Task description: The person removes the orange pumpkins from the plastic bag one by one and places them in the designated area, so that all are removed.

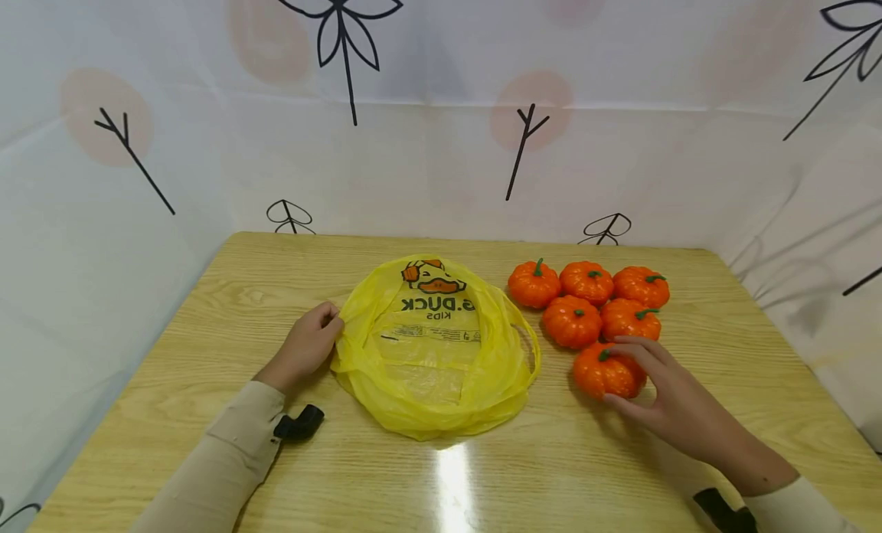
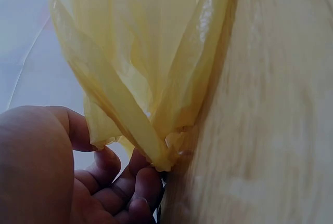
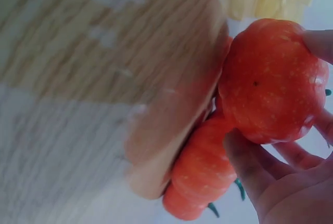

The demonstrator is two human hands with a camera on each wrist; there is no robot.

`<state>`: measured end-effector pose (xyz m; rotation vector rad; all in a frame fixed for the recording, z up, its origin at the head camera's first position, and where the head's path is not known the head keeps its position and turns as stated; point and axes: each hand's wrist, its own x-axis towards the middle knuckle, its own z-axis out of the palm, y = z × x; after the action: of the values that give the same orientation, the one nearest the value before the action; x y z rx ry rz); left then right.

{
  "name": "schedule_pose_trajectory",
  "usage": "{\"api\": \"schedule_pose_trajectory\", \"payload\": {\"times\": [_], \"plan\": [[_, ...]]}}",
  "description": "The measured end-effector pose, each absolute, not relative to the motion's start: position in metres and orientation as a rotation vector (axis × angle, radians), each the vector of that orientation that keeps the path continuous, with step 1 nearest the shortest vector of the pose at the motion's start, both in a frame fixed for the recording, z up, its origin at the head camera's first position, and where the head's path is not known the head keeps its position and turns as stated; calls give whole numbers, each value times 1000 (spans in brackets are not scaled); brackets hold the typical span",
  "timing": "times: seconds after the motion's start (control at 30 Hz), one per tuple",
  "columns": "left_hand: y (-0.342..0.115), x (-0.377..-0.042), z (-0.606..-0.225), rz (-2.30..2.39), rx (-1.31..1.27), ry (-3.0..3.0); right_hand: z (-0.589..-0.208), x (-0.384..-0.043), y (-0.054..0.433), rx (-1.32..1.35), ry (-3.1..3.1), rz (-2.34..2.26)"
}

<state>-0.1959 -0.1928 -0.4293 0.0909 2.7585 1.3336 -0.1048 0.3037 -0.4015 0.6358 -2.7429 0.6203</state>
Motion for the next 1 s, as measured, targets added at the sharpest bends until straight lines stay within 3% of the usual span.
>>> {"api": "schedule_pose_trajectory", "payload": {"times": [1.0], "plan": [[-191,-195,-432,1313,69,2898,-392,-104,314,496,-2829,544]]}}
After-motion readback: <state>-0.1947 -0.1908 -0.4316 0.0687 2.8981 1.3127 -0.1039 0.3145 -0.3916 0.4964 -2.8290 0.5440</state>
